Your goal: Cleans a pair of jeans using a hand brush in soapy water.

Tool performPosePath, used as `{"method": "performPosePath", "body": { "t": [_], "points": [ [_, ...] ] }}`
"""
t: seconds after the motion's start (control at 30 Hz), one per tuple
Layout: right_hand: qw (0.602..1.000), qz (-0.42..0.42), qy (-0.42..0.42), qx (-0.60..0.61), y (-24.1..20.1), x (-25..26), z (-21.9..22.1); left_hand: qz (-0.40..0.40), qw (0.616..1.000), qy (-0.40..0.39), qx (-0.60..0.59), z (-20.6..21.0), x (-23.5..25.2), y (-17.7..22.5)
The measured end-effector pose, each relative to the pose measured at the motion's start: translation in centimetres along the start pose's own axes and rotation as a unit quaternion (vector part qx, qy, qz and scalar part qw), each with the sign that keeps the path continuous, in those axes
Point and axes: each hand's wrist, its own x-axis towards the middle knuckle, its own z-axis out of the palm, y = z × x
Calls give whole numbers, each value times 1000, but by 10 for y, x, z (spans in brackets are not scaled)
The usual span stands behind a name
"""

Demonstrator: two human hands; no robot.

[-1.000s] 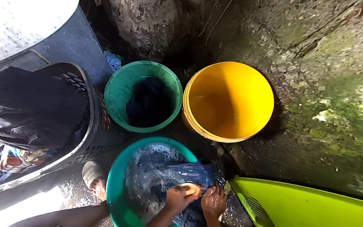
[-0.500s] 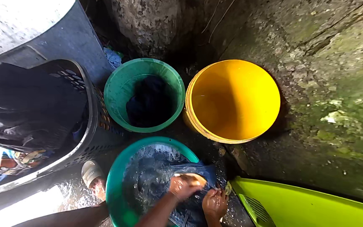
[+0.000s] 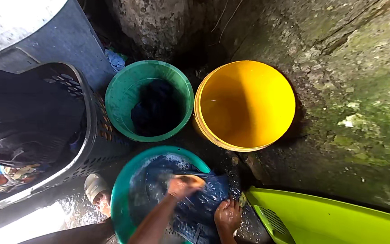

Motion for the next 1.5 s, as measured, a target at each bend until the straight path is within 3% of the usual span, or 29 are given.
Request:
{"method": "performPosePath", "body": {
  "t": [0.03, 0.1, 0.13, 0.2, 0.23, 0.3, 0.37, 0.4, 0.5, 0.57, 0.63, 0.7, 0.77, 0.83, 0.87, 0.97, 1.03, 1.1, 1.2, 1.27, 1.33, 1.4, 1.43, 1.5],
  "points": [
    [1000, 1, 2, -2, 0, -1, 0, -73, 996, -45, 13, -15, 2, -38],
    [1000, 0, 14, -2, -1, 0, 1, -197, 978, -52, 30, -42, -2, -101],
    [1000, 1, 14, -2, 0, 0, 1, -247, 968, -36, 41, -50, -7, -115],
    [1000, 5, 12, 1, 1, 2, 2, -294, 955, -10, 44, -58, -13, -90],
    [1000, 4, 13, 4, 1, 1, 3, -271, 962, 0, 25, -54, -17, -59],
    [1000, -1, 15, 10, 3, 0, 5, -135, 990, 30, -24, -23, -29, 6],
    [1000, -5, 13, 14, 3, 2, 4, -7, 999, 20, -48, 15, -41, 32],
    [1000, -5, 9, 11, 3, 2, 4, -5, 1000, -4, -25, 28, -45, 17],
    [1000, -1, 9, 8, 3, 1, 4, -193, 971, -123, 65, 9, -55, -76],
    [1000, 0, 21, 10, 3, 0, 5, -307, 941, -122, 78, -18, -63, -119],
    [1000, 0, 25, 12, 2, 2, 7, -366, 926, -91, 29, -40, -67, -132],
    [1000, 1, 24, 11, 3, 0, 7, -341, 928, -108, -104, -53, -76, -131],
    [1000, 3, 21, 11, 3, 0, 6, -265, 908, -252, -205, -60, -86, -119],
    [1000, 10, 15, 15, 3, 1, 7, -239, 868, -372, -225, -52, -90, -113],
    [1000, 14, 11, 17, 2, 0, 7, -269, 863, -359, -233, -41, -92, -117],
    [1000, 15, 16, 9, 2, 2, 6, -394, 901, -124, -132, -8, -85, -133],
    [1000, 16, 14, 8, 3, 1, 7, -444, 887, -31, -121, 10, -83, -134],
    [1000, 18, 18, 8, 3, 4, 8, -464, 875, 10, -136, 21, -75, -120],
    [1000, 23, 8, 10, 3, 3, 6, -427, 894, 55, -121, 15, -70, -97],
    [1000, 19, 16, 18, 2, 2, 7, -356, 887, 151, -253, 8, -73, -102],
    [999, 19, 19, 26, 1, 2, 6, -256, 813, 202, -482, 4, -80, -110],
    [999, 19, 13, 29, 0, 2, 4, -202, 730, 166, -632, -14, -94, -117],
    [999, 19, 12, 31, 0, 1, 4, -212, 728, 159, -632, -23, -100, -124],
    [999, 15, 17, 32, 2, 1, 5, -290, 792, 185, -505, -34, -109, -145]
  ]
}}
